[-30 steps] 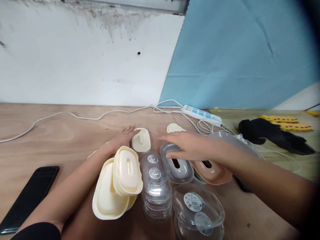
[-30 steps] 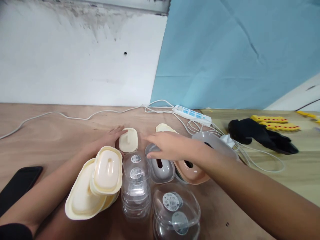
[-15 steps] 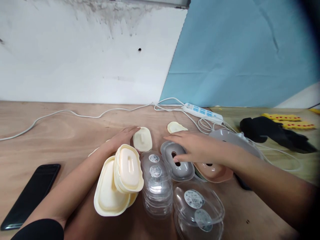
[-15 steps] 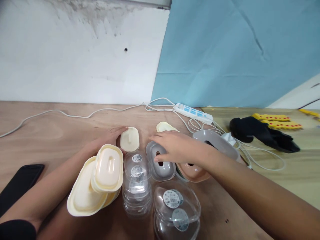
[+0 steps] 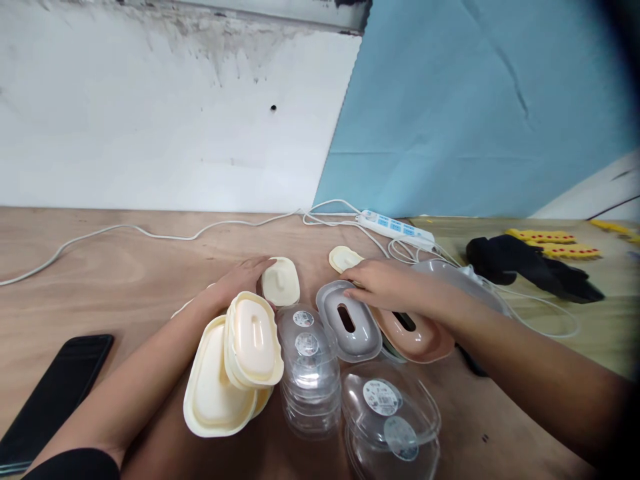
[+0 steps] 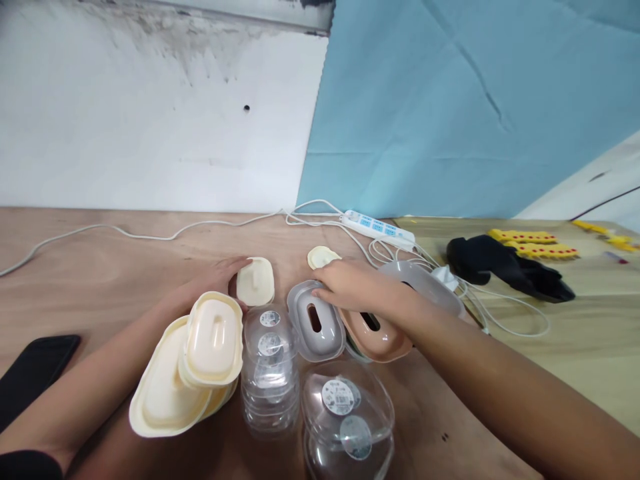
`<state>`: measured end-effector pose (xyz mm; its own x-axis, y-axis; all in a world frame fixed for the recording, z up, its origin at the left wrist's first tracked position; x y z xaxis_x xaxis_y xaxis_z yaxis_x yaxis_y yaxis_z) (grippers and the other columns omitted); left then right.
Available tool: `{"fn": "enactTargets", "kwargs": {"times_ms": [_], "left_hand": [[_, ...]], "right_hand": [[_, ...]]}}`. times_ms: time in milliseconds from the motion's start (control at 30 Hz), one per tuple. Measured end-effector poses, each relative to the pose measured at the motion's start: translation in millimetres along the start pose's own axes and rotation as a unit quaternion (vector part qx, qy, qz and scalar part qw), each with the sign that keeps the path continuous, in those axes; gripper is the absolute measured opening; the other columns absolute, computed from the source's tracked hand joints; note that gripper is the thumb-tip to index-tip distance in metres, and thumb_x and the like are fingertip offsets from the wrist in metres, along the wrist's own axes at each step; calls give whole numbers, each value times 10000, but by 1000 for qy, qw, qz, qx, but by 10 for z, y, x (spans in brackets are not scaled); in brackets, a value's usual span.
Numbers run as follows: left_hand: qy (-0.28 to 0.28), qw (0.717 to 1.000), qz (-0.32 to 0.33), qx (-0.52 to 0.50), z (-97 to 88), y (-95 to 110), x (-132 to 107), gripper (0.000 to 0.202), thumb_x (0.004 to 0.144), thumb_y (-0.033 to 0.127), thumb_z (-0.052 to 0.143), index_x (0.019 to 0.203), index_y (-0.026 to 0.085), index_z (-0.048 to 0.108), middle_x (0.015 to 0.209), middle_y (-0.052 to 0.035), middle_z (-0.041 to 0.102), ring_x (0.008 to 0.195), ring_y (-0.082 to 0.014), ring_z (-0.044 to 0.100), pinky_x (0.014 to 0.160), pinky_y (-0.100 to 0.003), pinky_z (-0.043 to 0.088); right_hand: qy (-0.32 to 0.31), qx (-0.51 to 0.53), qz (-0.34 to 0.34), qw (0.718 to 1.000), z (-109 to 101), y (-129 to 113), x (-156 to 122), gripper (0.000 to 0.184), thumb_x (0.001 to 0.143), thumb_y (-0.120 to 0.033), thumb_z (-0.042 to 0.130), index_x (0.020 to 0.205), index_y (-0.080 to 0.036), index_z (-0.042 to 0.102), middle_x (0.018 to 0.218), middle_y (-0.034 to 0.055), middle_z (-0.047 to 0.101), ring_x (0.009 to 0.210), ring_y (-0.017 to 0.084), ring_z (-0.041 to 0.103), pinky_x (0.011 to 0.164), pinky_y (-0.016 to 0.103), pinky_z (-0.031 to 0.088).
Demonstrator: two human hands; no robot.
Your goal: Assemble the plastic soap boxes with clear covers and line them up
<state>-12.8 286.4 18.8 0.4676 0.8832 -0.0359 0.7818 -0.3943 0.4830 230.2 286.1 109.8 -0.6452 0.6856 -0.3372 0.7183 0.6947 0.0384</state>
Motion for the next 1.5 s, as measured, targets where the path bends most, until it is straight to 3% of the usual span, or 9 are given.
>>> {"fn": "enactTargets", "kwargs": {"times_ms": [367, 567, 700, 867, 967, 1133, 1233, 1333, 1500], "left_hand": [[20, 996, -70, -45, 17, -71, 15, 1291, 539, 625, 865, 1585, 152, 275, 1673, -226, 118, 1518, -439, 229, 1223, -557, 248], [121, 973, -65, -186, -93, -219, 36, 989, 734, 608, 756, 1535, 168, 376, 1605, -182, 367, 1486, -385, 334, 1215, -533, 276], [178, 909, -32, -376, -200, -230, 35, 810, 807, 613, 704, 1456, 178, 493, 1505, -179, 509, 1371, -353, 495, 1117, -495, 402], [79, 808, 35, -583, -225, -19, 44, 924, 746, 765, 674, 1470, 228, 470, 1370, -198, 628, 1048, -304, 706, 834, -386, 532], [72, 750, 48, -656, -315, 76, 32, 919, 703, 852, 614, 1339, 190, 586, 1200, -169, 718, 976, -287, 724, 757, -338, 548], [200, 695, -32, -690, -427, -26, 11, 815, 655, 362, 914, 1346, 178, 522, 916, -37, 757, 736, -149, 703, 682, -256, 552], [211, 707, -48, -673, -397, 11, 30, 935, 605, 274, 942, 1400, 172, 458, 915, -36, 762, 762, -160, 716, 719, -277, 566], [210, 742, -7, -637, -374, 141, 80, 822, 624, 290, 929, 1334, 163, 534, 996, -71, 765, 829, -182, 726, 784, -308, 573], [171, 796, 44, -579, -291, 206, 166, 658, 618, 374, 921, 1170, 166, 628, 1116, -97, 738, 964, -248, 723, 925, -424, 561]], "right_hand": [[65, 111, 15, 992, -218, 125, 92, 151, 820, -205, 539, 876, -231, 676, 769, 9, 713, 711, 193, 641, 621, 282, 382], [203, 166, 42, 964, -701, 204, 106, 180, 811, -265, 573, 930, -207, 694, 784, 13, 721, 710, 191, 644, 668, 295, 438], [270, 235, 12, 934, -913, 113, 290, 303, 869, -343, 574, 1098, -183, 694, 875, 34, 709, 742, 195, 635, 712, 327, 479], [356, 214, -132, 900, -1016, -304, 480, 481, 824, -374, 722, 1247, -167, 629, 1077, 98, 653, 930, 240, 634, 824, 383, 526], [350, 138, -231, 897, -897, -579, 519, 332, 862, -264, 688, 1182, -198, 630, 1121, 107, 647, 1044, 263, 616, 907, 428, 523], [301, 93, -265, 911, -576, -656, 585, 336, 870, -207, 670, 1200, -243, 614, 1295, 128, 610, 1287, 314, 528, 1072, 564, 435], [296, 195, -175, 919, -459, -544, 665, 747, 770, -469, 797, 1414, -274, 472, 1583, 158, 334, 1484, 370, 307, 1157, 621, 327], [334, 312, -22, 889, -382, -395, 761, 958, 716, -658, 767, 1486, -236, 385, 1662, 182, 113, 1552, 378, 112, 1210, 601, 239], [316, 449, 45, 834, -212, -320, 1079, 965, 725, -541, 769, 1510, -189, 333, 1576, 194, 347, 1491, 337, 308, 1205, 521, 295]]}}
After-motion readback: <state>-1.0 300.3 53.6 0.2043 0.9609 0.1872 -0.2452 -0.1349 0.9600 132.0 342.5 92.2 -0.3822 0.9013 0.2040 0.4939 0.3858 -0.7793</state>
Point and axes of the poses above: each hand's wrist, its own x-axis towards the middle knuckle, its own z-axis out of the palm, y = z × x, the point moved 7 cm from there along x, towards the middle knuckle
